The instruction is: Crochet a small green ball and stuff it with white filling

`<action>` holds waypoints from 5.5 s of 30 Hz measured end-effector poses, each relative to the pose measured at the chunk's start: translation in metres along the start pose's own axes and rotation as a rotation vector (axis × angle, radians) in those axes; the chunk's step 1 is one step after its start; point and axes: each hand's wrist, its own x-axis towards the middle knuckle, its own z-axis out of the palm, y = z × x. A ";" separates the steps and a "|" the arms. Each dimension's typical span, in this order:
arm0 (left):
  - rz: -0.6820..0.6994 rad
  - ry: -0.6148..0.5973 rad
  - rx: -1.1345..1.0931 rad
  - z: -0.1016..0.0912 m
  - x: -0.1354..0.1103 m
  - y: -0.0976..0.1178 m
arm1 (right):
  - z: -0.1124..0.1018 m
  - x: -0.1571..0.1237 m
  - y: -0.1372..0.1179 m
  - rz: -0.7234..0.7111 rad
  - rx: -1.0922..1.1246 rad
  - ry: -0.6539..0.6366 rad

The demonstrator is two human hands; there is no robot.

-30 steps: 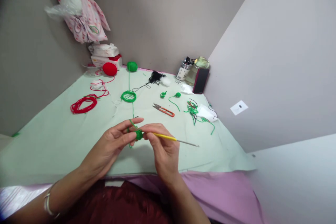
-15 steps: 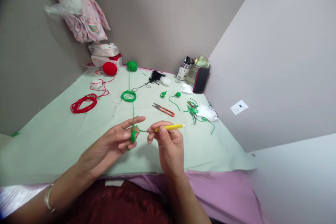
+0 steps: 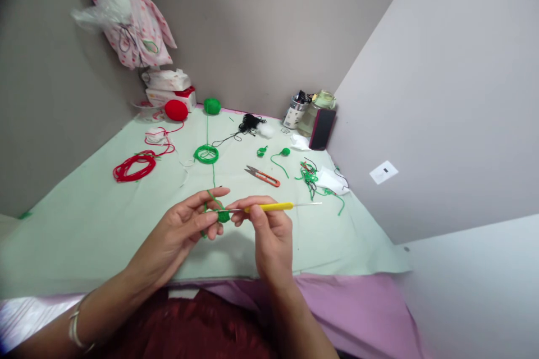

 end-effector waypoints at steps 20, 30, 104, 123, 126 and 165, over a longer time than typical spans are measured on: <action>-0.037 0.025 -0.044 0.002 -0.002 -0.004 | -0.003 -0.017 0.009 -0.696 -0.907 -0.113; -0.003 0.010 0.040 -0.002 -0.001 0.001 | 0.007 -0.004 -0.002 -0.187 -0.278 0.031; -0.069 -0.027 -0.026 -0.009 0.006 -0.005 | 0.000 0.001 0.004 -0.155 -0.270 -0.022; 0.032 -0.002 0.108 -0.009 -0.001 -0.004 | -0.001 -0.010 -0.005 -0.174 -0.287 -0.014; 0.087 -0.002 0.165 -0.010 -0.003 -0.006 | 0.000 -0.015 -0.007 -0.298 -0.418 -0.044; -0.173 -0.029 -0.201 -0.009 0.009 -0.006 | 0.002 -0.009 0.001 -0.355 -0.523 0.057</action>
